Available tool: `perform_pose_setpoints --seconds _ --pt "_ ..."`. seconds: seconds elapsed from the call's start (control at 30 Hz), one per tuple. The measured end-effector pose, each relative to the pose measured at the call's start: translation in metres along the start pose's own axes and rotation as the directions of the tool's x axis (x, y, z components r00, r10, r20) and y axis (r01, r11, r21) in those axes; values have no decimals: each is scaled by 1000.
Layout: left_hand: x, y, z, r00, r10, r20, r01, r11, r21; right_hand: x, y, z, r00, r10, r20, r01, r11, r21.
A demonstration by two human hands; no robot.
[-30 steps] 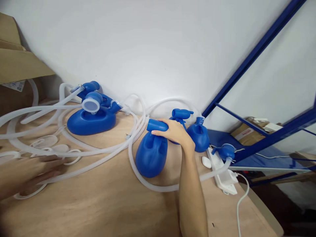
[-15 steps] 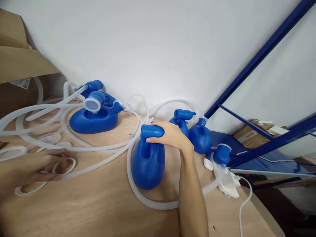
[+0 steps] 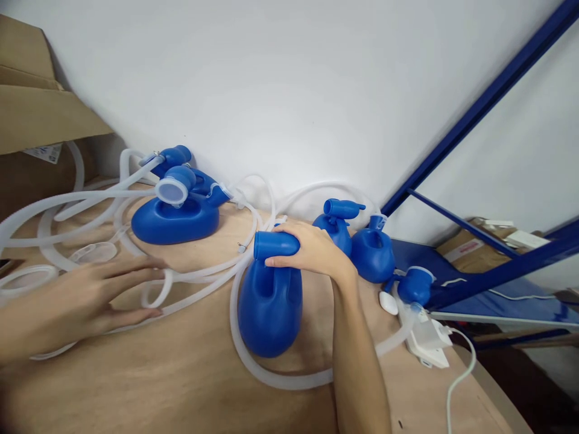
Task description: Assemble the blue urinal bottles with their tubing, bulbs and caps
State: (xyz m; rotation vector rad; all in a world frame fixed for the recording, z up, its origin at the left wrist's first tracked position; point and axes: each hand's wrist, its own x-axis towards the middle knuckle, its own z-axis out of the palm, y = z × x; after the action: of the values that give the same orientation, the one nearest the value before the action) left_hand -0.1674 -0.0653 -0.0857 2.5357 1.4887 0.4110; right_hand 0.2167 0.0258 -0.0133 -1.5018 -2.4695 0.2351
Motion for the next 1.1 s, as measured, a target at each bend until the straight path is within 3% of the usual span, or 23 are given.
perform_pose_setpoints --seconds 0.1,0.17,0.3,0.5,0.7,0.87,1.03,1.1 --pt "41 33 -2 966 137 -221 -178 967 -180 1 -5 2 1000 -25 13 25 1000 4" --pt "73 47 3 922 160 -352 -257 935 -246 1 -8 3 999 -47 25 47 999 13" --pt "114 59 23 804 309 -509 -448 876 -177 2 -11 6 994 -105 4 105 994 42" --pt "117 60 42 749 329 -574 -484 864 -136 4 -8 10 992 -128 -11 128 989 76" --pt "117 55 45 645 485 -591 -506 850 146 5 -5 13 986 -161 -53 165 982 90" --pt "120 57 39 488 690 -535 -507 723 469 7 -3 14 984 -175 -33 178 972 153" --pt "132 70 38 378 804 -458 -597 590 543 10 -7 18 951 -305 -57 310 929 203" --pt "141 75 41 272 831 -486 -613 539 578 10 -10 19 935 -352 -50 354 907 229"
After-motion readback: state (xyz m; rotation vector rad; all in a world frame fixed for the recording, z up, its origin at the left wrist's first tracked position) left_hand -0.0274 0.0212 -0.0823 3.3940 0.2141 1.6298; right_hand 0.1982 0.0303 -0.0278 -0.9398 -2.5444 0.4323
